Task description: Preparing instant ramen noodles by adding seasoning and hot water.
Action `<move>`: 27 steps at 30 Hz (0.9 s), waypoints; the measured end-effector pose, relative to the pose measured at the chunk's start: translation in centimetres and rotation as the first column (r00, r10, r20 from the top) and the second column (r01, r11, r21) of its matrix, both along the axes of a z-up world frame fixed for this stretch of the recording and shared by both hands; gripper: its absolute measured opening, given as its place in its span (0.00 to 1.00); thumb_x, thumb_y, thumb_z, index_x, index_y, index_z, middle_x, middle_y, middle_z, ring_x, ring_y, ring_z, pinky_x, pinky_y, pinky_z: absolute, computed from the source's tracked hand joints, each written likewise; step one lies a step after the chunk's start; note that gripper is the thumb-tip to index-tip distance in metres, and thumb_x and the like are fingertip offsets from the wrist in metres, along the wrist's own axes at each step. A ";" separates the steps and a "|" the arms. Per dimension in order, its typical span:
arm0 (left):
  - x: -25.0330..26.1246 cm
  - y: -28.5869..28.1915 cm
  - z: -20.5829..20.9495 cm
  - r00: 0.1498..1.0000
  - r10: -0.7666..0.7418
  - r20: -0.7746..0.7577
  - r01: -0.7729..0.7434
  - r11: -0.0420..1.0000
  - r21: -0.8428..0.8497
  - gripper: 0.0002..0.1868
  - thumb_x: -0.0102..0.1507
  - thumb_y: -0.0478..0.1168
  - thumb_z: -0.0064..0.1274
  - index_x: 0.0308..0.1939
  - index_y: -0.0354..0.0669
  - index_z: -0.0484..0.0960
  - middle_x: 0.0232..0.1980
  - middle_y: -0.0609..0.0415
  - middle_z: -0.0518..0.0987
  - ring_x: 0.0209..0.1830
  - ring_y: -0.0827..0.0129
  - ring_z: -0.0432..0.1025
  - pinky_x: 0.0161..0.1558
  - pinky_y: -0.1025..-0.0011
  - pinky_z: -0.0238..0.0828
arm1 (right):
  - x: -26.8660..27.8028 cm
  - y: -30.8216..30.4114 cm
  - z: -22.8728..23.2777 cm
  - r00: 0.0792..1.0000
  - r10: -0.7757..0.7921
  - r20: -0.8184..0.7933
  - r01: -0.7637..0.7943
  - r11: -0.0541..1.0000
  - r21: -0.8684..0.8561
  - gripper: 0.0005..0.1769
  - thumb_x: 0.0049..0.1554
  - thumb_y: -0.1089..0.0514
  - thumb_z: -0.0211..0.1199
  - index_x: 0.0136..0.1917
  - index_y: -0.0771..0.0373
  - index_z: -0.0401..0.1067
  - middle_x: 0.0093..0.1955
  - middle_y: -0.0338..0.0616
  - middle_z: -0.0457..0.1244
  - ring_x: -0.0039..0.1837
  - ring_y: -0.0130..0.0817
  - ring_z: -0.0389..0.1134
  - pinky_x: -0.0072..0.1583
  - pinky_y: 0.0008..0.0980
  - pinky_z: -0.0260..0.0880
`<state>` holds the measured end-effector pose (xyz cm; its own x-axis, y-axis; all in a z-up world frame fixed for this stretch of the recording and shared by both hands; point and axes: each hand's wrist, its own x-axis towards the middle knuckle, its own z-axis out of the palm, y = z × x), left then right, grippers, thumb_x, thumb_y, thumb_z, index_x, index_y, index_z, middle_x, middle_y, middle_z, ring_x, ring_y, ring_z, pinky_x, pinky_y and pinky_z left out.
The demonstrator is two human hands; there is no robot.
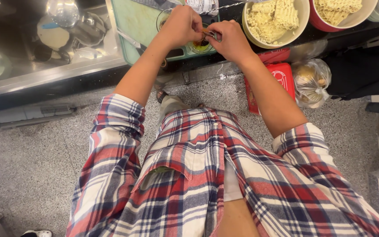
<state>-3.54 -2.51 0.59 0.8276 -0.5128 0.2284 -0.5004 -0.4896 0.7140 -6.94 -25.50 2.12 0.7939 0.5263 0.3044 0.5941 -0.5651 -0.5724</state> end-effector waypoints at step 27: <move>-0.7 -0.9 3.2 0.989 -0.004 0.148 -0.018 0.989 0.146 0.22 0.52 0.40 0.69 0.46 0.46 0.75 0.27 0.64 0.82 0.32 0.63 0.78 0.45 0.58 0.63 | 0.0 -0.9 0.3 0.931 -0.200 -0.305 0.220 0.975 0.032 0.09 0.61 0.64 0.71 0.54 0.63 0.75 0.40 0.41 0.66 0.39 0.27 0.63 0.45 0.26 0.65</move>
<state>-4.27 -3.41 3.84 0.7941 -0.5439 0.2713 -0.5911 -0.5871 0.5531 -6.93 -26.45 2.45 0.9437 0.3243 0.0649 0.2623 -0.6143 -0.7442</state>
